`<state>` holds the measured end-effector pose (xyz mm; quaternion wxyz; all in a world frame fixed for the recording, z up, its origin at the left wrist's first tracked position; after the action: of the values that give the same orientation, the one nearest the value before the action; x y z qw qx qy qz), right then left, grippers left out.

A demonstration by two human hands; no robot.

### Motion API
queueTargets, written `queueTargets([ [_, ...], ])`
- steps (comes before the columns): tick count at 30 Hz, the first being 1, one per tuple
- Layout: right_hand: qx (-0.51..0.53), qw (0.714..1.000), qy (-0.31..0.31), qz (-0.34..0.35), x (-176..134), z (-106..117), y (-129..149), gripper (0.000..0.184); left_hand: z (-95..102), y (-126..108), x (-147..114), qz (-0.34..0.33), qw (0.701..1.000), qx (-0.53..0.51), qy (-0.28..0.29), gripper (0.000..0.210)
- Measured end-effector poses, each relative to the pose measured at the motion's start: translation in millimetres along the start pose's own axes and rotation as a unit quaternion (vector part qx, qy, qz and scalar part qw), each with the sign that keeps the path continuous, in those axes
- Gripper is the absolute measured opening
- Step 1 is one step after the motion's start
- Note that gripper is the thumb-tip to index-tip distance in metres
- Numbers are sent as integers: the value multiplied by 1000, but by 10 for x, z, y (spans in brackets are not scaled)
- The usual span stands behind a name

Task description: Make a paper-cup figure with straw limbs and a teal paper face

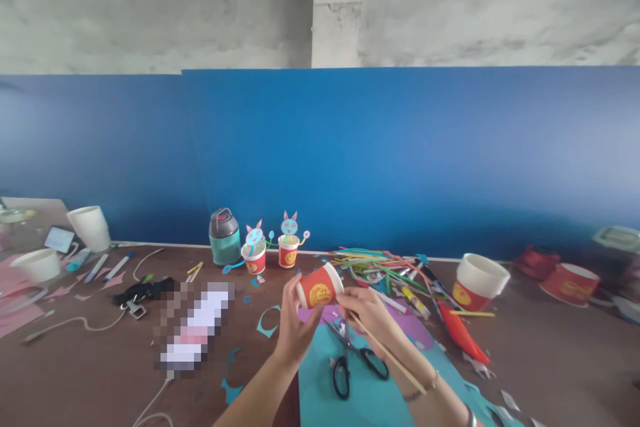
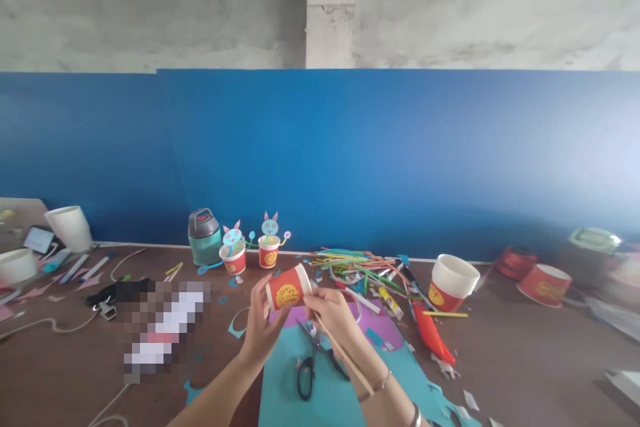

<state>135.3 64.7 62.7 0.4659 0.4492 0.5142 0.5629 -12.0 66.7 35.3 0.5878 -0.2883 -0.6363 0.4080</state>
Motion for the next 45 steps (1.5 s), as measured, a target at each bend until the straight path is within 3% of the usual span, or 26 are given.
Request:
queueTargets([
  [3, 33, 999, 11, 6, -5, -1, 34, 29, 16, 3, 0, -26, 999, 28, 8, 54],
  [13, -154, 983, 54, 82, 69, 20, 25, 16, 17, -205, -15, -98, 986, 136, 14, 64],
  [16, -225, 969, 22, 95, 36, 43, 58, 16, 21, -251, -19, -103, 986, 132, 18, 65],
  [19, -263, 959, -55, 87, -9, 136, 113, 54, 22, -220, -16, -95, 988, 119, 17, 63],
  [22, -187, 979, -22, 83, -9, 75, 106, 77, 47, -115, 2, -53, 996, 69, -4, 64],
  [24, -118, 991, 18, 60, 5, 15, 65, 69, 47, -69, 13, -25, 1000, 8, -7, 71],
  [27, 10, 999, 37, -4, 16, -23, -17, 26, -1, -91, 21, 1, 997, -76, 19, 82],
  [28, 70, 996, 47, -28, 12, -52, -45, 19, -11, -108, 22, 6, 996, -87, 25, 82],
  [31, 217, 967, 105, -84, -24, -202, -97, 28, -28, -114, 23, 23, 998, -48, 34, 69],
  [35, 285, 937, 163, -117, -97, -360, -135, 27, -84, -3, 20, 44, 997, -20, 62, 58],
  [39, 218, 961, 140, -98, -107, -331, -162, 29, -88, 0, 12, 9, 997, -48, 56, 59],
  [44, -13, 996, 89, -6, -20, -262, -177, 4, -82, -157, -7, -38, 997, 21, 56, 51],
  [45, -61, 996, 69, 10, -2, -243, -183, 7, -89, -180, -7, -41, 996, 42, 61, 50],
])
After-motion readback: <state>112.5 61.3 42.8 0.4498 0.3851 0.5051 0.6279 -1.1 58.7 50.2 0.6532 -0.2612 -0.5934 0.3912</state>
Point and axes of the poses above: each hand's wrist, its own x-axis towards the middle knuckle, its own z-axis out of the back of the hand, y = z × x, the point moved 8 cm from there along x, towards the middle knuckle, and after that the axes turned 5 degrees about z, right-handed, at the moved point
